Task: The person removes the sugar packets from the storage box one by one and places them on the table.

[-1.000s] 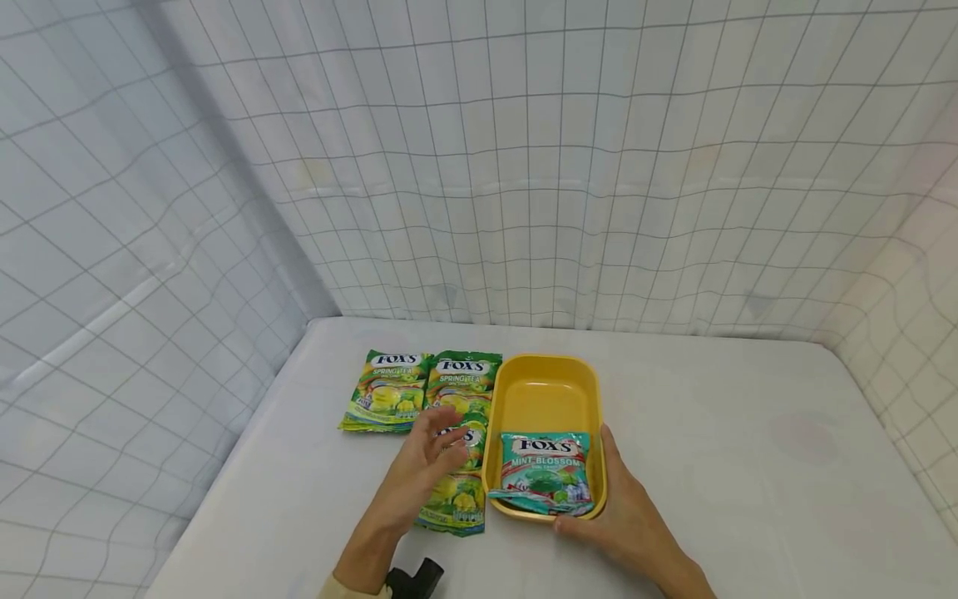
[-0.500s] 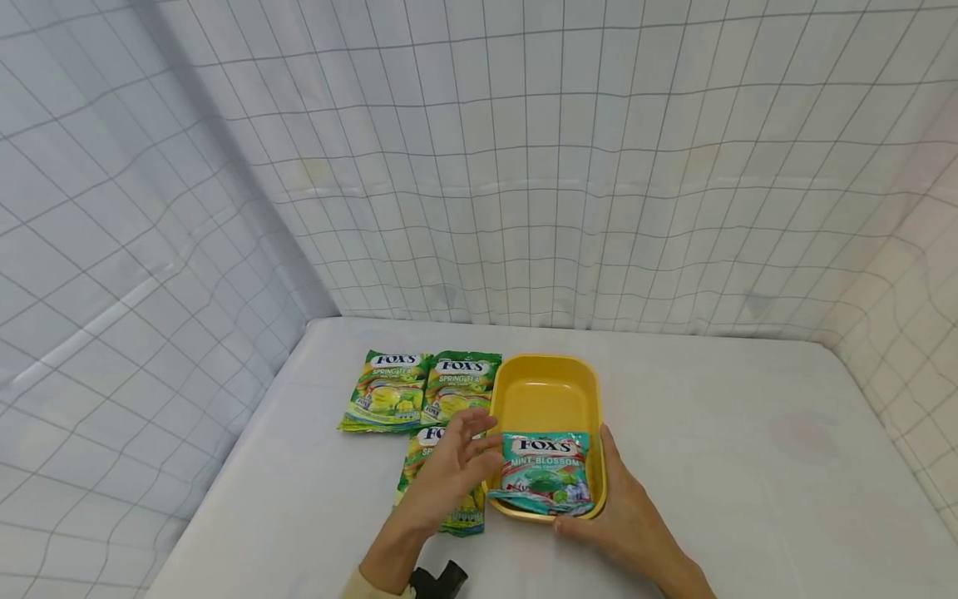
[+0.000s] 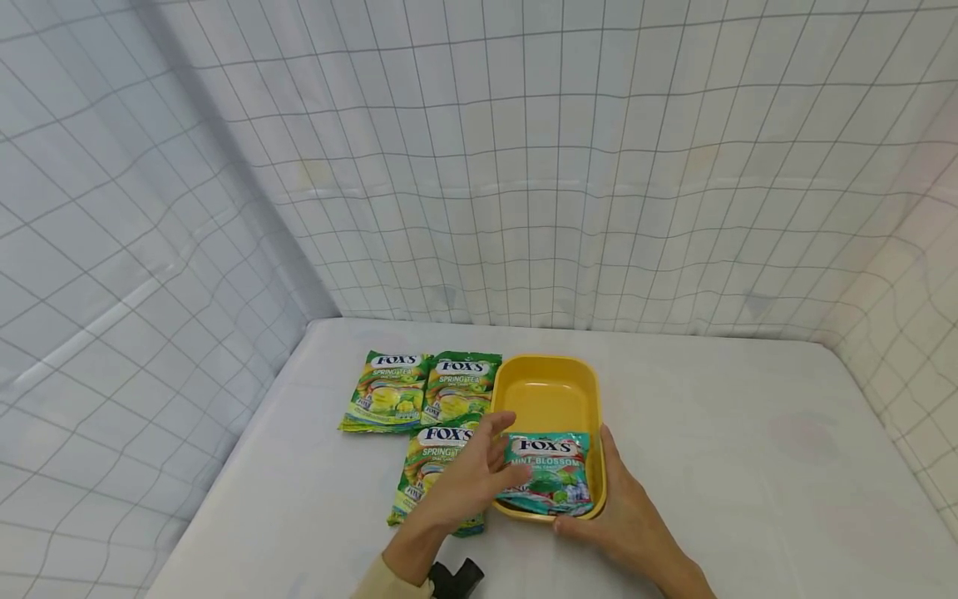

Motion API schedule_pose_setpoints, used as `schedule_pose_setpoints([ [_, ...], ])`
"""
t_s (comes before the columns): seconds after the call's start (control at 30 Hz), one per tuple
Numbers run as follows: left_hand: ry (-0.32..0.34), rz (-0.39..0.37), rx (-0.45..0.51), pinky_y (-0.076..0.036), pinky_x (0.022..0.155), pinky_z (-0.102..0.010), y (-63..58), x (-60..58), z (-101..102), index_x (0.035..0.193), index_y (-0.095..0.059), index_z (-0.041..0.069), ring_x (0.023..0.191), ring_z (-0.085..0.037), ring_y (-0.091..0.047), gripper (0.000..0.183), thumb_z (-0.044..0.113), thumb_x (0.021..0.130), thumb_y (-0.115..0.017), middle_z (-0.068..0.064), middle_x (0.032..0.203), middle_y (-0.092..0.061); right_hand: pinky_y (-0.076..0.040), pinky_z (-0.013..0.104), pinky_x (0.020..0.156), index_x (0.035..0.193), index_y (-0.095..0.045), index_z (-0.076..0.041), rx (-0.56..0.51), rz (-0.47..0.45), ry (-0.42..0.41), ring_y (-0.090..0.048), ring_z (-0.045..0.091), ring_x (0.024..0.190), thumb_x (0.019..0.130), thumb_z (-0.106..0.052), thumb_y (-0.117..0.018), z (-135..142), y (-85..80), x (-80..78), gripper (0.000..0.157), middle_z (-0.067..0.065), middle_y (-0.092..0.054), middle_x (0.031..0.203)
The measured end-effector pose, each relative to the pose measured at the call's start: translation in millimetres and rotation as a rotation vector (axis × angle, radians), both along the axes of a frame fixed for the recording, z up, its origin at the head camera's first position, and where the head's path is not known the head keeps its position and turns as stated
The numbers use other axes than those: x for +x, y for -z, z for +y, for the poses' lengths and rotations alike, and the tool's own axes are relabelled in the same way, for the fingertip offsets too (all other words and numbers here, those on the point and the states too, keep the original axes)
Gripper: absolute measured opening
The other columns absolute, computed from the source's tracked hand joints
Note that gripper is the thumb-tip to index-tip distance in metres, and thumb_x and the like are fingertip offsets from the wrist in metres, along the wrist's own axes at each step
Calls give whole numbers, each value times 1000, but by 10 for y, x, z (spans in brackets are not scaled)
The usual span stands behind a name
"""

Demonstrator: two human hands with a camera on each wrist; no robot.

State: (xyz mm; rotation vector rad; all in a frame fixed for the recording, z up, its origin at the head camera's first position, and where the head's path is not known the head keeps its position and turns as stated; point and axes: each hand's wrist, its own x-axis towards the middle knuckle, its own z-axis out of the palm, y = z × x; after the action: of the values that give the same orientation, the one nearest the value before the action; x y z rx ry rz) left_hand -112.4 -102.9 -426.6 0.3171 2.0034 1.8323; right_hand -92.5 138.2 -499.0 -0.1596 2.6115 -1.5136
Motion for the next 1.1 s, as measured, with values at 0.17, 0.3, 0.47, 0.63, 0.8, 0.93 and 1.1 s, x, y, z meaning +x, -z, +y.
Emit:
schedule_pose_setpoints([
  [0.17,-43,-6,-97,-36,111,-55,41,-15,83,155,-25,3,137,-39,-43,73,23,99,-68,-25,150,-41,-45,47,104,165,-3,-26,6,-16,0,-55,12,113,59,-61,-93,0,-2,2,144,-5,-52,144],
  [0.3,-90,-6,-161,-43,103,-51,62,-19,127,153,-29,1,115,-28,-57,69,23,99,-67,-23,134,-53,-43,49,106,165,-2,-22,18,-18,1,-54,14,118,59,-62,-93,2,2,0,145,-1,-47,150],
  [0.47,-114,-26,-194,-41,105,-55,63,-29,164,152,-32,1,117,-28,-57,67,25,100,-66,-22,135,-53,-44,48,104,165,-2,-21,28,-12,6,-55,15,116,59,-62,-93,8,6,-2,146,-1,-49,149],
  [0.63,-129,-50,-222,-37,106,-60,73,-43,223,150,-35,0,119,-32,-53,64,24,100,-66,-23,138,-50,-46,50,104,165,-2,-22,56,-27,17,-56,16,114,59,-62,-92,-12,-1,8,144,1,-50,148],
  [0.8,-154,-98,-185,-40,104,-58,97,-56,268,149,-34,0,116,-31,-55,65,25,98,-67,-21,133,-53,-44,54,106,165,-2,-18,68,-24,4,-55,21,121,63,-64,-90,-23,-6,24,142,7,-45,154],
  [0.93,-192,-115,-140,-42,103,-55,128,-62,302,148,-34,-1,111,-29,-59,65,24,98,-67,-19,129,-56,-42,54,108,165,-3,-18,52,-32,6,-54,21,121,63,-63,-90,-19,-13,28,141,5,-45,153],
  [1.1,-249,-97,-149,-39,105,-57,154,-66,351,149,-35,-1,114,-30,-56,67,24,96,-68,-19,131,-57,-42,54,108,165,-4,-20,35,-46,16,-55,20,118,62,-60,-92,-23,-10,16,141,1,-46,152],
])
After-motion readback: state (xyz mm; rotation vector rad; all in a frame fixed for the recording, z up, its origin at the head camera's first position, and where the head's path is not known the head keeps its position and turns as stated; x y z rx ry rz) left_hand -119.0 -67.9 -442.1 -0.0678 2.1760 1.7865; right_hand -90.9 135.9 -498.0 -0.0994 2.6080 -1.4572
